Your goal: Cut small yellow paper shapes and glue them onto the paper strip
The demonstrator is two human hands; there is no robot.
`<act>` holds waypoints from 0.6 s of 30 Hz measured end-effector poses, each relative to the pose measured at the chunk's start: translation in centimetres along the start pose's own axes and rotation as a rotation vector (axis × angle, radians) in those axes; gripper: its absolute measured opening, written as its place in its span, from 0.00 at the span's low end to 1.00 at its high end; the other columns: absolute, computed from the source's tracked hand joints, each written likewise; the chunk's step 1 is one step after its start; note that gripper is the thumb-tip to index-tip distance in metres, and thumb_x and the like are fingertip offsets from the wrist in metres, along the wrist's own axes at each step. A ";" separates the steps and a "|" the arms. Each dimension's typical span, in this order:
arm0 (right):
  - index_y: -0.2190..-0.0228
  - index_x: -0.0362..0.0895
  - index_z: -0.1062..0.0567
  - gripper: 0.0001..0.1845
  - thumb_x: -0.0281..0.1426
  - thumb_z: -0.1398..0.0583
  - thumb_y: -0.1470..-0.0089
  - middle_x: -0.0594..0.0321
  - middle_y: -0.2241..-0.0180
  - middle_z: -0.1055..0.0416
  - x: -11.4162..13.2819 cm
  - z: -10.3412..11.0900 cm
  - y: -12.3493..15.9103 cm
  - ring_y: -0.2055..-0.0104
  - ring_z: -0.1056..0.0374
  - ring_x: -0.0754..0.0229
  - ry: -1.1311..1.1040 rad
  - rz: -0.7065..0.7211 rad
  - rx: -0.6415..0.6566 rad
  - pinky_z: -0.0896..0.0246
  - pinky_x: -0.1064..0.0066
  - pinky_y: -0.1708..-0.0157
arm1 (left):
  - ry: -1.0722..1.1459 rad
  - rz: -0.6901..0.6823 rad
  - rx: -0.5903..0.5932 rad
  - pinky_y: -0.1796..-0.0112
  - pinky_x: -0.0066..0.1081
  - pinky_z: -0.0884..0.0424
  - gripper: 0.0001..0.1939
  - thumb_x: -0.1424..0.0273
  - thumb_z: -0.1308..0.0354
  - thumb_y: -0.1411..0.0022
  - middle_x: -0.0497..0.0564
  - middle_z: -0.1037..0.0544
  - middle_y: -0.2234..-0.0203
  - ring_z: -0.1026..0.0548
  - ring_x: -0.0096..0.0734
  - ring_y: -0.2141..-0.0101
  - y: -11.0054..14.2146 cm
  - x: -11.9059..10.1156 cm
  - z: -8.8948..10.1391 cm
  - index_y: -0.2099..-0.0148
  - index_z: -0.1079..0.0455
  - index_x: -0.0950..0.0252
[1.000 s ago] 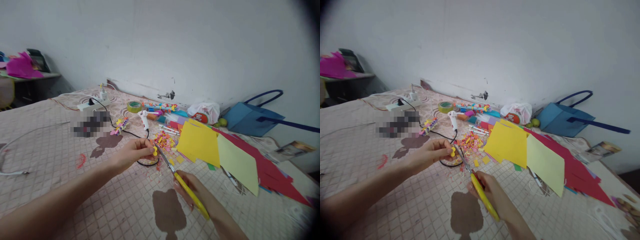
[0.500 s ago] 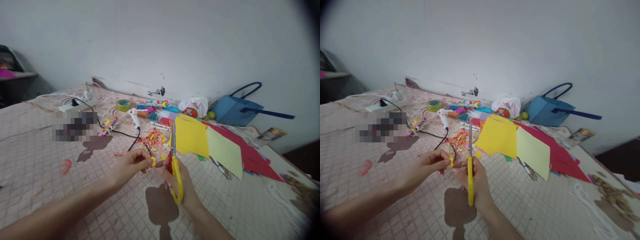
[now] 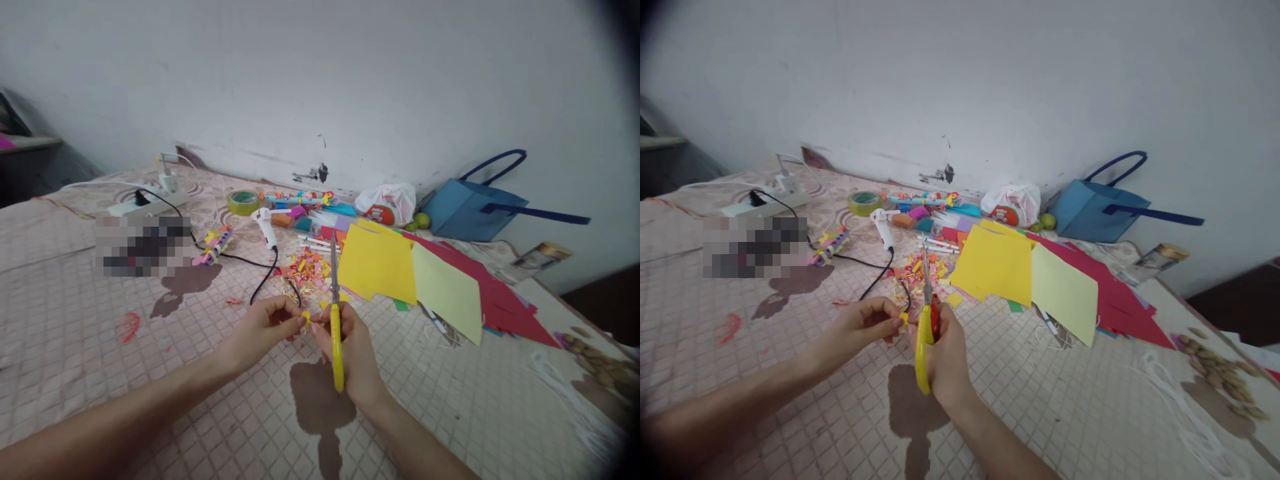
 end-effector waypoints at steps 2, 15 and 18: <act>0.74 0.45 0.37 0.16 0.36 0.35 0.64 0.72 0.79 0.38 -0.2 0.1 -0.1 0.85 0.47 0.69 0.008 0.000 -0.008 0.46 0.75 0.87 | 0.006 0.010 0.015 0.74 0.24 0.35 0.09 0.67 0.43 0.47 0.45 0.31 0.78 0.33 0.21 0.77 0.0 0.2 -0.1 0.71 0.36 0.68; 0.70 0.45 0.34 0.11 0.30 0.38 0.58 0.70 0.78 0.37 -1.0 0.3 0.1 0.78 0.40 0.65 0.198 0.199 -0.057 0.41 0.76 0.78 | 0.125 0.114 0.037 0.70 0.28 0.32 0.14 0.64 0.40 0.48 0.49 0.27 0.74 0.29 0.25 0.74 0.1 0.9 -0.4 0.65 0.36 0.69; 0.70 0.45 0.34 0.11 0.30 0.38 0.58 0.69 0.77 0.36 -0.7 0.3 0.1 0.76 0.38 0.64 0.132 0.165 -0.041 0.39 0.74 0.77 | 0.147 0.153 0.041 0.70 0.28 0.33 0.12 0.65 0.41 0.48 0.48 0.27 0.75 0.29 0.24 0.75 0.0 1.0 -0.2 0.65 0.35 0.69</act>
Point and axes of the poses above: each hand's wrist, its own y-axis away from the middle knuckle, its own z-axis out of the back of the hand, x = y × z, the point moved 8 cm from there along -y, towards the middle knuckle
